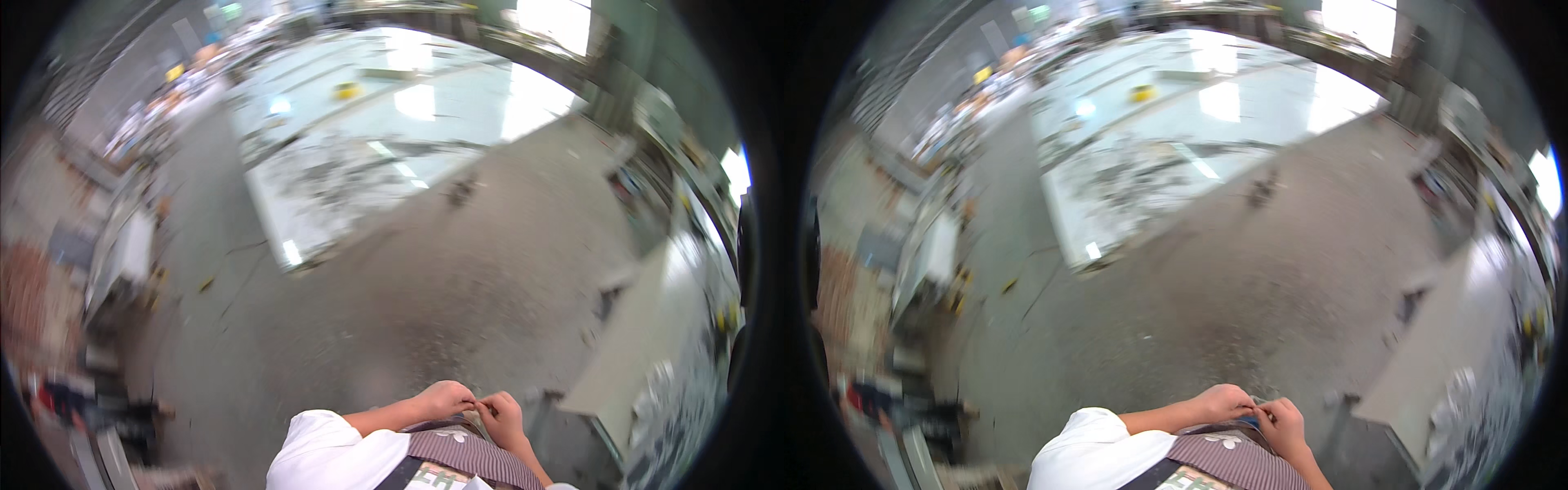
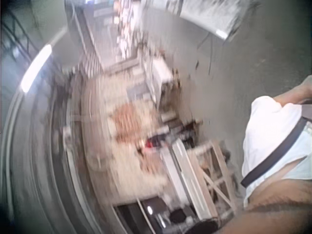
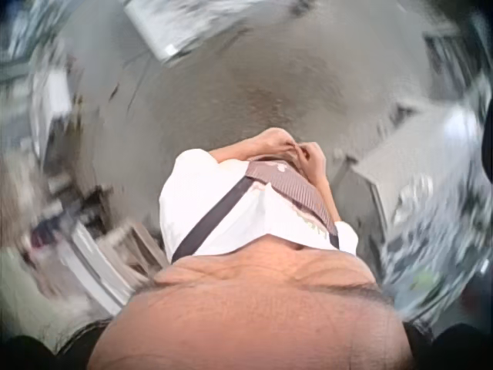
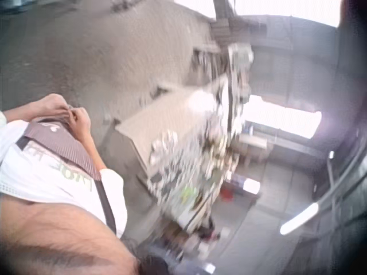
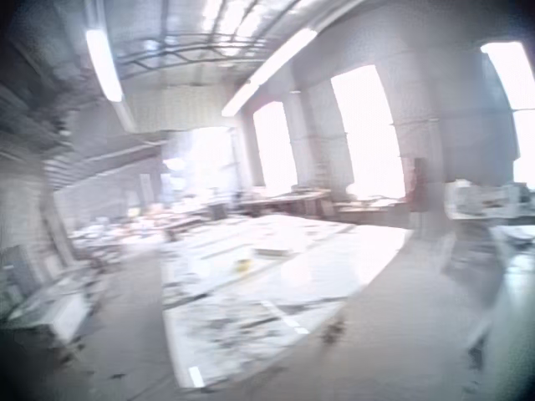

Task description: The person uses a small blade to carefully cut and peel off strips of tape from the edges of large flat panels. They move between different workstations in a workshop, repeating the same peeling action on multiple surfaces.

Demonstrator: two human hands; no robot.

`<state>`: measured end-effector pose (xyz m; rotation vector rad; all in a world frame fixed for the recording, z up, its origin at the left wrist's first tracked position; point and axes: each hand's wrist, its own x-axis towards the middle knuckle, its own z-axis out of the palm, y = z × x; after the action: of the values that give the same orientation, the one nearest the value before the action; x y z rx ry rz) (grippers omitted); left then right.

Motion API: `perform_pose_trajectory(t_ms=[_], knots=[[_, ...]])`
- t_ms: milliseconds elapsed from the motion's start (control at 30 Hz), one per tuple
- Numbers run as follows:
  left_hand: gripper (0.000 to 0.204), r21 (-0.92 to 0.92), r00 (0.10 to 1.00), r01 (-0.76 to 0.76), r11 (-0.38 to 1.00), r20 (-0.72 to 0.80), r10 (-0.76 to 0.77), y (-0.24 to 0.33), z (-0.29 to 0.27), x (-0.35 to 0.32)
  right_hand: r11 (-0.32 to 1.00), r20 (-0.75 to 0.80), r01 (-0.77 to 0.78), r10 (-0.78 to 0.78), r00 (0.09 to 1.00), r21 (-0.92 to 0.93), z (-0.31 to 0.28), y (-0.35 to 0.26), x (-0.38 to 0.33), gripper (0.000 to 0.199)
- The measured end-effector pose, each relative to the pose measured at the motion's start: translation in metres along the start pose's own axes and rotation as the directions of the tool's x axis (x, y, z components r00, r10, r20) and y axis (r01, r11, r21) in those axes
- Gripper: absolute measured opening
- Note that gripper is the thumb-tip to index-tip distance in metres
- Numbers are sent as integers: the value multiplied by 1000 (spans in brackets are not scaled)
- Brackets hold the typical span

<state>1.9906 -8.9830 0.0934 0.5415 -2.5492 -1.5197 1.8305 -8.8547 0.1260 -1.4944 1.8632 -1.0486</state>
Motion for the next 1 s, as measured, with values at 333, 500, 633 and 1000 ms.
perform_pose_trajectory(t_ms=[333,500,633,1000], knots=[[21,-70,680,404,912,-644,-351,-84,-84,-283,915,200,348,-387,900,204,194,-135,71,8],[27,-300,358,436,849,-807,-469,-79,-82,-378,882,509,399,-470,721,251,264,-174,87,7],[25,-392,259,271,879,-850,-459,-84,-84,-405,798,647,467,-591,481,382,336,-226,111,9],[15,-276,-32,411,869,-957,-289,-178,-217,-441,840,788,232,-542,294,491,516,-290,252,4]])
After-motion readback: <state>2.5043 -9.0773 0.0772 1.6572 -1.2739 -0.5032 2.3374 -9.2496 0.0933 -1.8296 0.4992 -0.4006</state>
